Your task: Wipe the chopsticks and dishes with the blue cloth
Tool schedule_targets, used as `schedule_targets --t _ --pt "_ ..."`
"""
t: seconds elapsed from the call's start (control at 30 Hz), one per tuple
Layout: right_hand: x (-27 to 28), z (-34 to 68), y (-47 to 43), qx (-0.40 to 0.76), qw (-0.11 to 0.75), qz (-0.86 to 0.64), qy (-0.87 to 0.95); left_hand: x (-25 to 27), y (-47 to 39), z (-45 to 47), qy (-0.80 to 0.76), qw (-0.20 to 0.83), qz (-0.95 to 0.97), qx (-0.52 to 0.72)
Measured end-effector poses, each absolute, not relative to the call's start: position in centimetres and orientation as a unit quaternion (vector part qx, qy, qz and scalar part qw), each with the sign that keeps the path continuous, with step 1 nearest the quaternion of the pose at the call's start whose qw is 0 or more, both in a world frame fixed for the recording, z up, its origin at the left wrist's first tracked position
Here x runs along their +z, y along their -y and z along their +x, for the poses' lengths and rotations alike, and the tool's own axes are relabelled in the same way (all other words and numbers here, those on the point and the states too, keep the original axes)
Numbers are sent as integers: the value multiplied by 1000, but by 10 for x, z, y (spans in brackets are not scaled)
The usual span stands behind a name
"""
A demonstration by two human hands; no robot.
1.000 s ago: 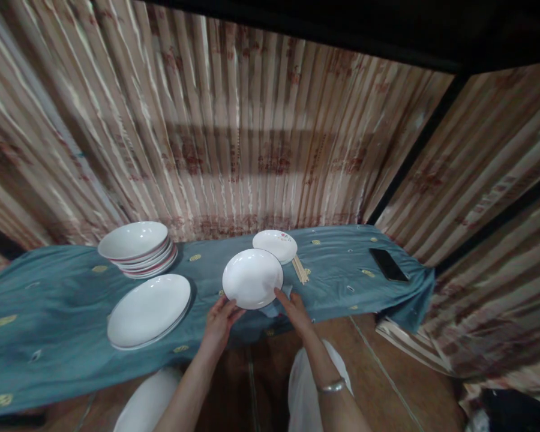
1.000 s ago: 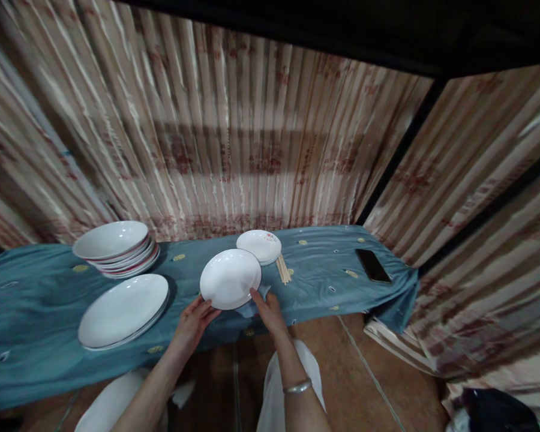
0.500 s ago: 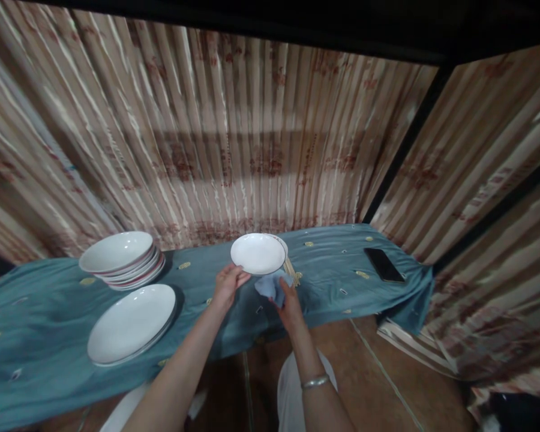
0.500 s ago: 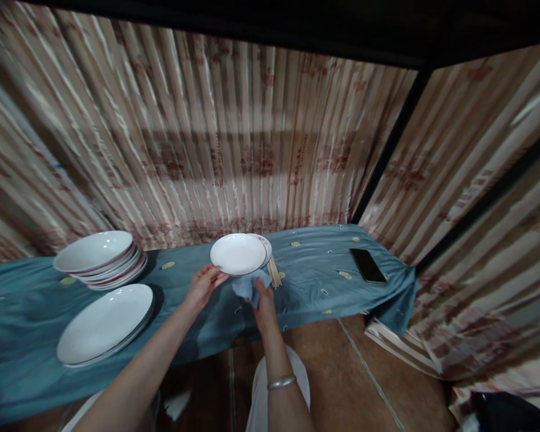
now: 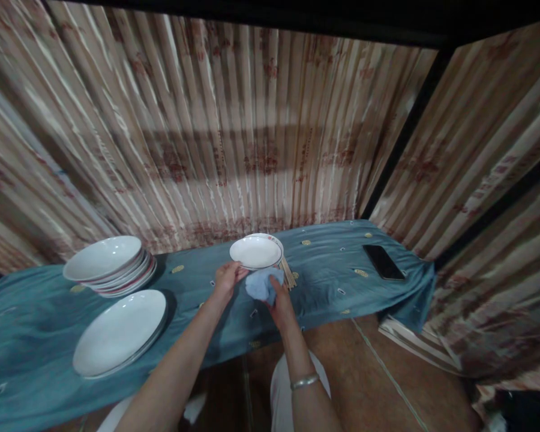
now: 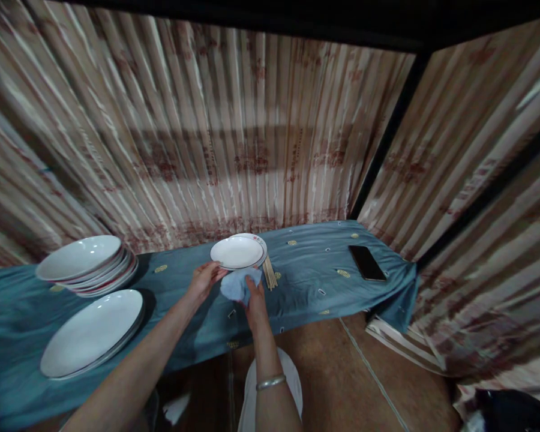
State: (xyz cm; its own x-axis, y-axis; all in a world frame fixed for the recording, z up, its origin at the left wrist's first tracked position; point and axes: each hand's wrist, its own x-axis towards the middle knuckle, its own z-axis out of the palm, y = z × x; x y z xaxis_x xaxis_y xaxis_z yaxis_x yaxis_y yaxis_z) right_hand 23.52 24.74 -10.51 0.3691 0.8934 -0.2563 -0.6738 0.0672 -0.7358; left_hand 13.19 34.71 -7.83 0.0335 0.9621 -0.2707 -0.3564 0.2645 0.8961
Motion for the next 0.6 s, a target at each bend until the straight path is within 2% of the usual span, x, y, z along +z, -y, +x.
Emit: schedule_targets --t 0.6 --pt "-97 231 -253 558 729 -386 88 -84 -356 141 -511 599 379 487"
